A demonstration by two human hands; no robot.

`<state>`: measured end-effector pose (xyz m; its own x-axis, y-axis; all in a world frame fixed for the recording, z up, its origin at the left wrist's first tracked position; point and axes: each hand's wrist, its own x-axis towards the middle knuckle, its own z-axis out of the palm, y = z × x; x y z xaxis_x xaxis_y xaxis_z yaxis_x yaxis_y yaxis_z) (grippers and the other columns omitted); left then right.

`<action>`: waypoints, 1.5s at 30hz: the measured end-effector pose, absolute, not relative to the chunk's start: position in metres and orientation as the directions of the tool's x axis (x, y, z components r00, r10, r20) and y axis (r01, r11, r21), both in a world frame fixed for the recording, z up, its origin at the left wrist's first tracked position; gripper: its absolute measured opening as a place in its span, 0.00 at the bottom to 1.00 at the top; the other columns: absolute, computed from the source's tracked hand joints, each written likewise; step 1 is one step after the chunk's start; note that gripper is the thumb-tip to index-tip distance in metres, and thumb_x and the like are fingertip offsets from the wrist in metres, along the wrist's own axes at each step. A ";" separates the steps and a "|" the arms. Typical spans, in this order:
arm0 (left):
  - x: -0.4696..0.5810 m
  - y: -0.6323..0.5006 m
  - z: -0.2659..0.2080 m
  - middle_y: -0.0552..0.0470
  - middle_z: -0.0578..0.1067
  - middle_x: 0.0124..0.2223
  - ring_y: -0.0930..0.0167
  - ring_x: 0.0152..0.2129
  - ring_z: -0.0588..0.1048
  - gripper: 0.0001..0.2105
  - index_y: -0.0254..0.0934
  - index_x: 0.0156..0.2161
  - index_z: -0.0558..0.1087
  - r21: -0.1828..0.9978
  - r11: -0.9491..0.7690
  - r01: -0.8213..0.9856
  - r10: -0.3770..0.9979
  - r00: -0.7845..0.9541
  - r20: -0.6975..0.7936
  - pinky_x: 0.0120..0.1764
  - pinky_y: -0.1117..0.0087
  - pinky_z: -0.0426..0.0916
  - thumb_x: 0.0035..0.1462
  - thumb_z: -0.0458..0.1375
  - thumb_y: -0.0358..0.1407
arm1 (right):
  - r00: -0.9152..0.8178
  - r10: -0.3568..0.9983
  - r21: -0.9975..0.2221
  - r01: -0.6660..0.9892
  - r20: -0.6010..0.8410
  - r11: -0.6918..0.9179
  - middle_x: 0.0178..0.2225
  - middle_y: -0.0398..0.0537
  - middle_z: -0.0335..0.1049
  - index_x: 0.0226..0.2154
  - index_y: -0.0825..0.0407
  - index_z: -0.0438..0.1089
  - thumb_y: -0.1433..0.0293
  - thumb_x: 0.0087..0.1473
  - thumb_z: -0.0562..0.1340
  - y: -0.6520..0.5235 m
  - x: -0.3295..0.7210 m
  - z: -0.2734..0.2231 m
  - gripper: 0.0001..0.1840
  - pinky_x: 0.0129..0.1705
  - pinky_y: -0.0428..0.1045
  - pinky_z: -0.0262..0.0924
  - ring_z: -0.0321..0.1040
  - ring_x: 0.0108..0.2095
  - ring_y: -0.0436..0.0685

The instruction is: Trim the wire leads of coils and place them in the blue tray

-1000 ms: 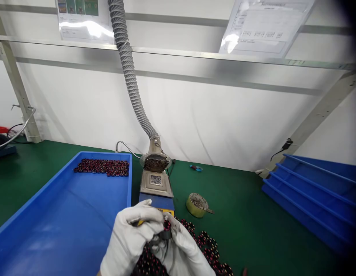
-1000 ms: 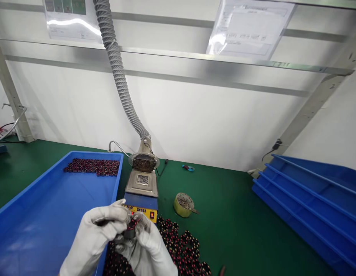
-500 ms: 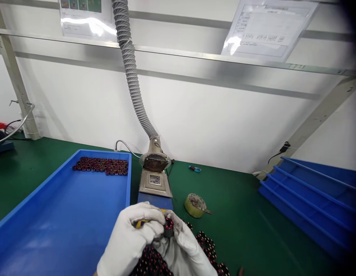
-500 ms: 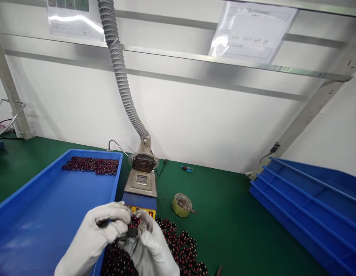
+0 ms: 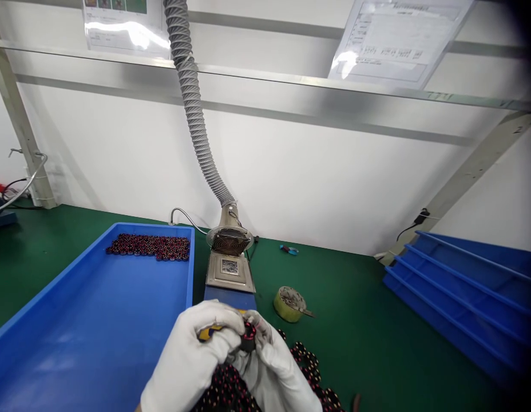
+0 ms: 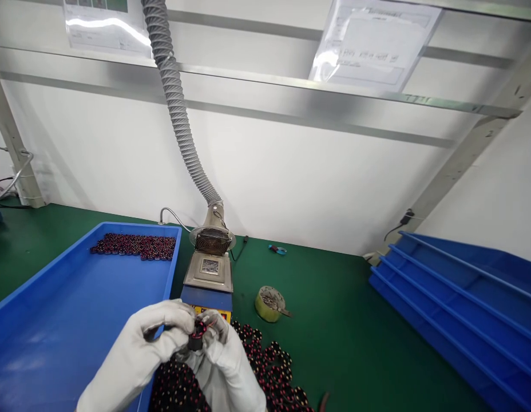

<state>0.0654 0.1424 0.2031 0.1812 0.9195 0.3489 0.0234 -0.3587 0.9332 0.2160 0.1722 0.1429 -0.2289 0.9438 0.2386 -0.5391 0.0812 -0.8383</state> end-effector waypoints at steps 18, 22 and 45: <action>0.063 0.149 0.192 0.48 0.75 0.43 0.64 0.45 0.70 0.15 0.40 0.41 0.75 0.970 -0.195 -0.145 0.981 -0.005 0.196 0.46 0.72 0.65 0.46 0.64 0.41 | 0.272 0.745 -0.740 -0.141 0.609 0.657 0.37 0.44 0.74 0.31 0.47 0.68 0.80 0.38 0.67 0.162 0.206 0.141 0.17 0.37 0.47 0.69 0.72 0.39 0.54; 0.090 0.154 0.189 0.43 0.78 0.36 0.61 0.36 0.75 0.19 0.34 0.38 0.77 0.903 -0.009 -0.429 0.978 0.184 0.098 0.42 0.67 0.69 0.41 0.67 0.45 | 0.071 0.334 -0.335 0.381 0.940 0.862 0.45 0.48 0.71 0.40 0.46 0.68 0.86 0.40 0.61 0.151 0.205 0.141 0.26 0.43 0.50 0.67 0.70 0.44 0.56; 0.073 0.148 0.192 0.52 0.77 0.28 0.69 0.27 0.75 0.13 0.39 0.35 0.77 0.895 -0.187 -0.405 0.981 -0.130 0.146 0.27 0.78 0.69 0.39 0.66 0.33 | 0.224 0.262 -0.338 0.440 0.939 0.832 0.42 0.47 0.70 0.42 0.44 0.67 0.85 0.41 0.62 0.150 0.193 0.133 0.27 0.41 0.58 0.68 0.69 0.41 0.59</action>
